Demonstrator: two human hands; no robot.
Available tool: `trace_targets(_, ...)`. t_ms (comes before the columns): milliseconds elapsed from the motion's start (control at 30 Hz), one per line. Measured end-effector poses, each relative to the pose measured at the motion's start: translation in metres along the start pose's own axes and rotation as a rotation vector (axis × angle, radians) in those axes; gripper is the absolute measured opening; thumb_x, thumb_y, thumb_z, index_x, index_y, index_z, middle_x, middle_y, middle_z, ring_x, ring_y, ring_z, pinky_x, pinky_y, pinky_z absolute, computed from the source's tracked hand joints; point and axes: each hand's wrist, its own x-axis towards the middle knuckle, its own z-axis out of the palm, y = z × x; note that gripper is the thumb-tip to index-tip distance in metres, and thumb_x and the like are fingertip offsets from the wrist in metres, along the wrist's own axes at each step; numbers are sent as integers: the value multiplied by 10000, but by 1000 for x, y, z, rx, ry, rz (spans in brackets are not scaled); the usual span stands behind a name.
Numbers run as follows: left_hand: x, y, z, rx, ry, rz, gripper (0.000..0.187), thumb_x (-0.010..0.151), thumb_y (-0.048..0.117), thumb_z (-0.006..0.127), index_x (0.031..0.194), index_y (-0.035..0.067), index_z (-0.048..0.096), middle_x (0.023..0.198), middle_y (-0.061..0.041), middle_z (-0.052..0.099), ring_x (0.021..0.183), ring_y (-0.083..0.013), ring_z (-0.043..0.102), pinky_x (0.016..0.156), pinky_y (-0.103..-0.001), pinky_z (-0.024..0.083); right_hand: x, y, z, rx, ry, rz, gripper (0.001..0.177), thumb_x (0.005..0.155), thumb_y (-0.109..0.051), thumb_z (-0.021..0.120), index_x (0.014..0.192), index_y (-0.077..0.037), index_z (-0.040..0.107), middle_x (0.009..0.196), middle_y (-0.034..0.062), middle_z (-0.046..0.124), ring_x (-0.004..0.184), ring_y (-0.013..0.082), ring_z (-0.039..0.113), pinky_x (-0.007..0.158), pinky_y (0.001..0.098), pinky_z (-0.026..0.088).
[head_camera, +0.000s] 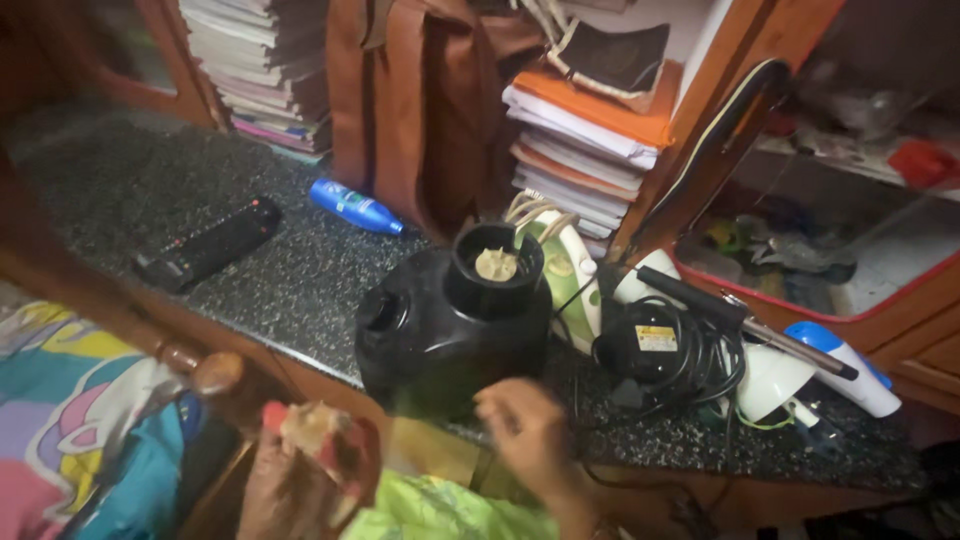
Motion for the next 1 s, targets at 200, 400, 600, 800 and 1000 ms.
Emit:
trace_targets(200,13,1,-74,906,142,143,260,959,61,655,1215,15,644,1072,-115,707,908,-210,698,756,-328,584,-9,54,-11,-21,237,125,84,928,-81,680,981,-16,691,875,114,723,747,213,710,666,345,552)
trace_targets(400,83,-43,0,1646,-489,586,305,837,33,702,1131,110,686,1188,-89,714,1112,-296,713,975,-372,555,-42,90,2,-198,161,23,61,901,-56,666,955,-27,669,869,147,717,779,325,713,648,403,552)
trace_targets(600,107,-89,57,2261,-814,418,528,835,85,595,1357,153,628,1403,-133,605,1300,-322,591,1055,-443,466,-55,110,7,-314,53,21,119,886,-151,694,903,-37,663,822,197,687,775,406,686,677,480,547)
trace_targets(800,123,-122,78,2691,-912,643,678,832,158,514,1506,100,465,1511,-133,514,1360,-268,534,1064,-396,458,-49,97,2,-184,96,-92,205,880,-132,649,1018,17,669,908,221,688,812,416,684,723,479,561)
trace_targets(1000,129,-143,55,2615,-796,571,615,878,170,520,1482,65,471,1520,-150,504,1374,-275,522,1054,-387,475,-50,96,0,-268,-16,21,120,832,-123,700,880,-15,679,836,204,695,797,409,690,729,483,558)
